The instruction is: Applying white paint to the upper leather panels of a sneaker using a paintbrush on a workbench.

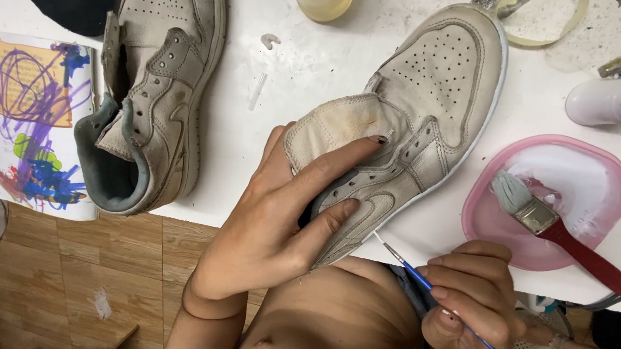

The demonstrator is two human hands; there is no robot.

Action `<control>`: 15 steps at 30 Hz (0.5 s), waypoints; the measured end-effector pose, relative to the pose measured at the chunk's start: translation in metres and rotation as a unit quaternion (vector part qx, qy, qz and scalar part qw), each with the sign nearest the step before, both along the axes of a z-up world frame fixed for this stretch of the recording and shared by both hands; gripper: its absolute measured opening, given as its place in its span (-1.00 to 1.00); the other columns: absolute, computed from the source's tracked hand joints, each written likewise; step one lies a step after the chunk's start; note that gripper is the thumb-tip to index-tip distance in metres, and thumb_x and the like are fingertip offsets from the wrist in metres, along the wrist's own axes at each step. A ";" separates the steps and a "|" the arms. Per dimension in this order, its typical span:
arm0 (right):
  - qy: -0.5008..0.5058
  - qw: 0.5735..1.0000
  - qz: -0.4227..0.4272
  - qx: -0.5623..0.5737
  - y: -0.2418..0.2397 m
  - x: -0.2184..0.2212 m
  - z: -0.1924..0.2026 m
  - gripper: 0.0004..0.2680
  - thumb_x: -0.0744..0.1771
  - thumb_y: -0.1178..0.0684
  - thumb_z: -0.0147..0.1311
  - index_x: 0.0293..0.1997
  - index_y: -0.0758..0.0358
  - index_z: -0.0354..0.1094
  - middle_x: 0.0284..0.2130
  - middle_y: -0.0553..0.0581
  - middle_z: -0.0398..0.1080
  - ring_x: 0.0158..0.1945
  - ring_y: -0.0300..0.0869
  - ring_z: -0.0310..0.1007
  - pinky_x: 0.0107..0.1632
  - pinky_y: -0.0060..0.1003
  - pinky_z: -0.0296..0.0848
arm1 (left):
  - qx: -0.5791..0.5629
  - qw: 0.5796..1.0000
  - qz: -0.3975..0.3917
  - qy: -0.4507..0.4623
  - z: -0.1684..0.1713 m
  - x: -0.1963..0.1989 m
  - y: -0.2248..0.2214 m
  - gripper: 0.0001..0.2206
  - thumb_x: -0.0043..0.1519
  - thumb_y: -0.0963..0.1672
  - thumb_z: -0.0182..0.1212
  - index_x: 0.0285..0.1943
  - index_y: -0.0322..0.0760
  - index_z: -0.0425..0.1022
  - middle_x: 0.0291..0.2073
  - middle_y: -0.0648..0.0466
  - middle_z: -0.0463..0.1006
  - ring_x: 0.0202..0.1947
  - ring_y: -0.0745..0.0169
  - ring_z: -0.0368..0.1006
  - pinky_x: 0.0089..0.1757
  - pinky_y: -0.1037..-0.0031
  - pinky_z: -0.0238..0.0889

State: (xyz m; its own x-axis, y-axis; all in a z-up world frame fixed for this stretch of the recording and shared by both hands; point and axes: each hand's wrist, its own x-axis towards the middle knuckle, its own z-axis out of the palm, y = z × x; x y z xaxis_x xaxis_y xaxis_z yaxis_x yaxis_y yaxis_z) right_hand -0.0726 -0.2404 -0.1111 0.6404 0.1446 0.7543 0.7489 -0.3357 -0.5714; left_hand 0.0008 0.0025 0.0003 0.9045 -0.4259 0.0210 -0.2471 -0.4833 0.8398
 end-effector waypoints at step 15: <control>0.014 1.000 -0.020 -0.003 0.000 0.002 0.004 -0.85 0.40 0.07 -0.21 -0.30 0.30 0.16 -0.49 0.26 0.45 -0.46 -0.04 0.38 -0.27 -0.13 0.41 | 0.001 1.000 -0.002 0.001 0.001 0.000 0.000 -0.61 0.40 -0.18 0.05 0.43 -0.28 0.25 0.31 -0.14 0.48 0.28 -0.14 0.40 0.31 0.18 0.05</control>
State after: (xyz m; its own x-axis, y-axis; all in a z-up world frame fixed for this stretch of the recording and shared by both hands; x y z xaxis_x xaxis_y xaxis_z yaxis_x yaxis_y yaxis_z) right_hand -0.0707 -0.2407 -0.1070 0.6660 0.1233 0.7357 0.7188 -0.3696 -0.5888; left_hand 0.0013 0.0020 0.0010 0.9031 -0.4289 0.0185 -0.2474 -0.4847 0.8389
